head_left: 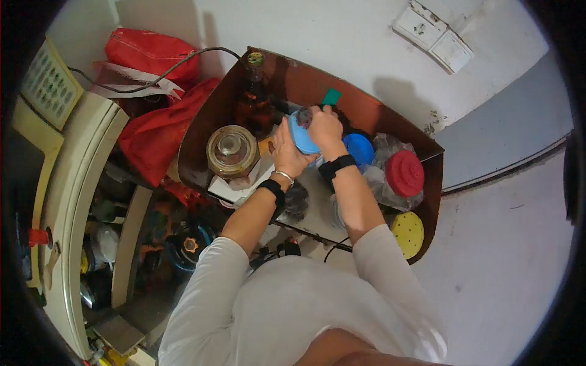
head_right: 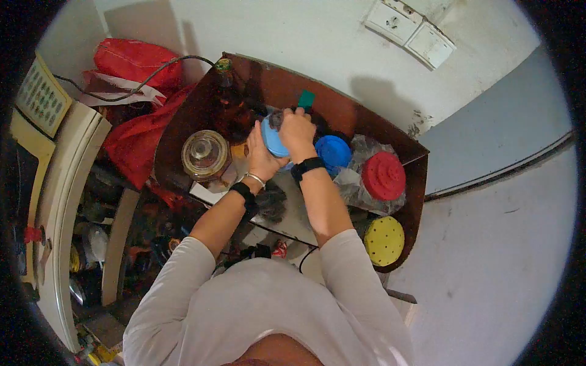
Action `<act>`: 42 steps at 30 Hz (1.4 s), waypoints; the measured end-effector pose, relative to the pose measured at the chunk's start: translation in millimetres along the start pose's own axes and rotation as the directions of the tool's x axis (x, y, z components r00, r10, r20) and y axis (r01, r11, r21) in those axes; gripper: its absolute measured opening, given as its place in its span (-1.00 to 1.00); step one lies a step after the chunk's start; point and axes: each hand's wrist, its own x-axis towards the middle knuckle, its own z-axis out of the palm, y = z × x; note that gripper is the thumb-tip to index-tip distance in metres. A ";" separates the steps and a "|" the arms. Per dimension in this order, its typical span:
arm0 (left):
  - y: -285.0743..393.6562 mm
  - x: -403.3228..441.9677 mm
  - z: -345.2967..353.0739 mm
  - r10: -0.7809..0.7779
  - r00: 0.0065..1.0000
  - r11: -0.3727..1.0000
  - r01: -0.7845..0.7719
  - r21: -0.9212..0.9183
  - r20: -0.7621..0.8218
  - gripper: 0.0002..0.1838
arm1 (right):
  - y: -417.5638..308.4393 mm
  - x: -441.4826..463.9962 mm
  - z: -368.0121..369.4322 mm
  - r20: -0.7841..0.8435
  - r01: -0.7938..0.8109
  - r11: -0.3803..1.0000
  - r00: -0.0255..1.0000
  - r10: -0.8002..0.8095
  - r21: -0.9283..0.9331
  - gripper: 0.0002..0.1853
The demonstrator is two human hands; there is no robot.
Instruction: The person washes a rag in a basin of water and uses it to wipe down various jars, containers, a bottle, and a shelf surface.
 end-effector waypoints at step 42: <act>-31.5 0.8 15.9 -0.011 0.999 0.980 0.003 -0.200 -0.040 0.19 | -9.7 -33.5 -16.3 0.145 0.408 0.910 0.908 -0.394 -0.079 -0.83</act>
